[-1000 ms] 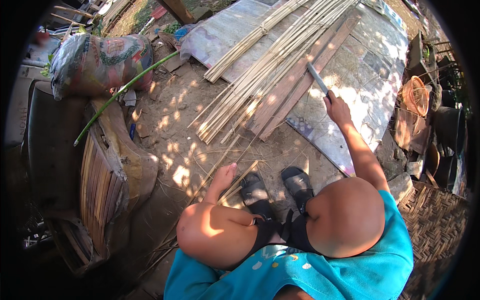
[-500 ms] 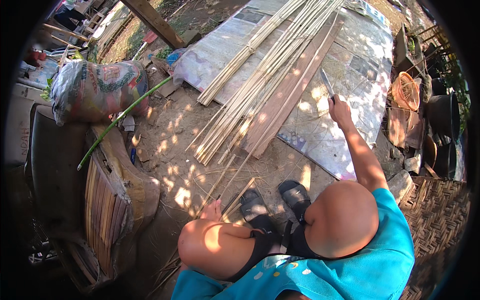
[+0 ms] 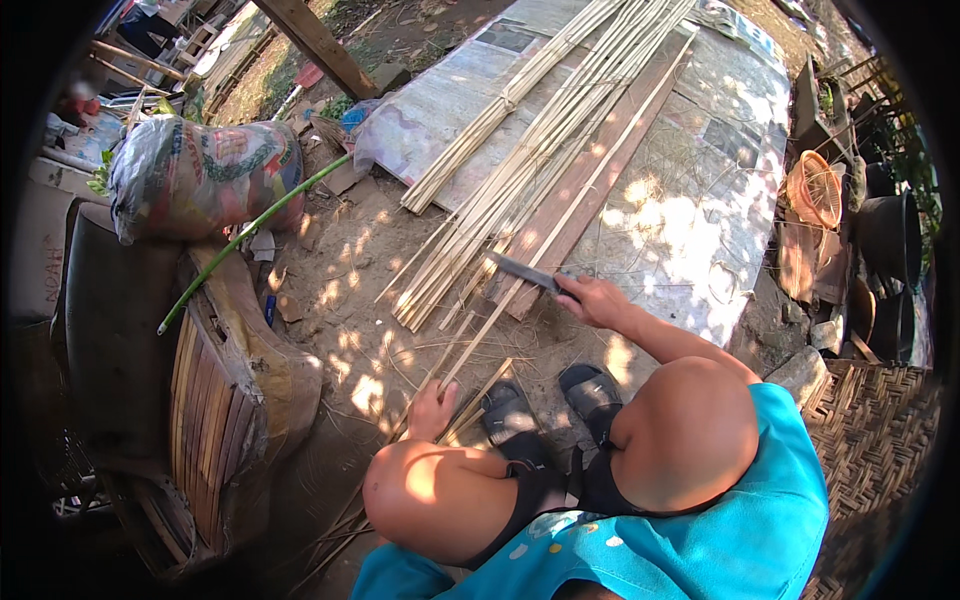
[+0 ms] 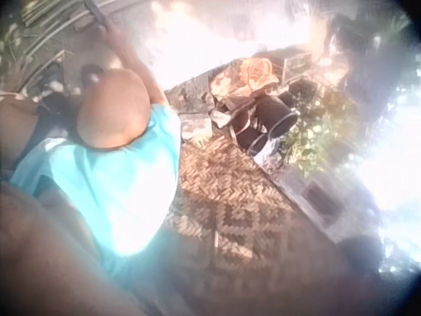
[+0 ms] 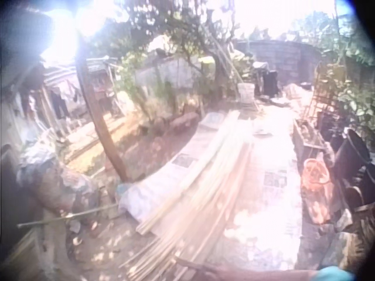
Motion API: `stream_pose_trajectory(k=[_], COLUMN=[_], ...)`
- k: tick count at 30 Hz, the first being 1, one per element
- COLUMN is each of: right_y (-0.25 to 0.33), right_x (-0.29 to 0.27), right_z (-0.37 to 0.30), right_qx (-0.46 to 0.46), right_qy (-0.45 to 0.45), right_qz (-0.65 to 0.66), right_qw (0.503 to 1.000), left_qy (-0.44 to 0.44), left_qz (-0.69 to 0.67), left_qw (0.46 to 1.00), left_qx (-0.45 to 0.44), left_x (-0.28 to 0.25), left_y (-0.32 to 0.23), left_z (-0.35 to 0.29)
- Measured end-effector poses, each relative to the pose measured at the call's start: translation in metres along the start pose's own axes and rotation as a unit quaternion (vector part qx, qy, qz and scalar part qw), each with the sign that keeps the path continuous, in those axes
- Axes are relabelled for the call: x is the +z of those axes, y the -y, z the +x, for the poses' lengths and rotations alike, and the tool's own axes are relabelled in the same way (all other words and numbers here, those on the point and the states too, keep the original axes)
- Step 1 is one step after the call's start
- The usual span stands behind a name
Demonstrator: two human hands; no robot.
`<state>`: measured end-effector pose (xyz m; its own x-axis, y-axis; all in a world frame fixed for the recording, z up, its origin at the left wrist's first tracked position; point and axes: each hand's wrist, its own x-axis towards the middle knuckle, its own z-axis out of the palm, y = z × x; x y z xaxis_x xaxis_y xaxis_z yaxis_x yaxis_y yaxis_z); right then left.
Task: The person sits on the ground and uses a knife to split long bamboo strips into thinner pieces. They repeatedly pick up a strip, split it lengthwise, and place the resulting pieces aside on a pile.
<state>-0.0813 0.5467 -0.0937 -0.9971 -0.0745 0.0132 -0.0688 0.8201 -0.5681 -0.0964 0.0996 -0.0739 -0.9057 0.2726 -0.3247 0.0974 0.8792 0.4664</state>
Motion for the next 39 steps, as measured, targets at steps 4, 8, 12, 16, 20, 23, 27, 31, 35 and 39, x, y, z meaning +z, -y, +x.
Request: stream_pose_trajectory(k=[4,8,12,16,20,23,27,31,35,39], right_y=[-0.08,-0.166,-0.009,0.013,-0.174,-0.087,0.045,-0.058,-0.082,-0.022], right_x=[-0.046,-0.122,-0.007,0.001,-0.118,-0.105,-0.013,-0.038,-0.072,-0.028], right_z=[-0.01,-0.015,-0.015,-0.027,-0.016,0.004,-0.036,-0.02,0.044,-0.019], right_qx=[0.1,0.304,0.062,0.005,0.297,0.252,-0.03,0.121,0.189,0.096], right_qy=[-0.075,-0.212,-0.062,0.048,-0.201,-0.143,0.02,-0.158,-0.152,-0.078], right_qz=[-0.096,-0.094,-0.03,-0.062,-0.134,-0.049,-0.006,-0.018,-0.056,-0.025], right_qw=[0.987,0.924,0.996,0.997,0.924,0.956,0.999,0.98,0.968,0.992], left_qy=[0.067,0.067,0.052,0.09,0.107,0.116,0.135,0.091,-0.048,0.073], left_qz=[-0.149,-0.081,-0.061,0.073,0.127,0.0,-0.068,0.042,0.201,0.027], left_qw=[0.985,0.994,0.994,0.991,0.986,0.992,0.985,0.993,0.964,0.991], left_qx=[0.056,0.029,0.075,0.066,0.026,0.039,0.082,0.066,0.167,0.11], left_x=[0.013,0.011,0.021,0.017,0.01,-0.007,0.008,0.01,0.008,0.031], left_y=[-0.023,0.019,-0.023,-0.037,-0.015,-0.039,-0.056,0.039,0.166,-0.065], left_z=[0.04,0.029,0.053,0.03,0.022,0.039,0.075,0.026,-0.025,0.072])
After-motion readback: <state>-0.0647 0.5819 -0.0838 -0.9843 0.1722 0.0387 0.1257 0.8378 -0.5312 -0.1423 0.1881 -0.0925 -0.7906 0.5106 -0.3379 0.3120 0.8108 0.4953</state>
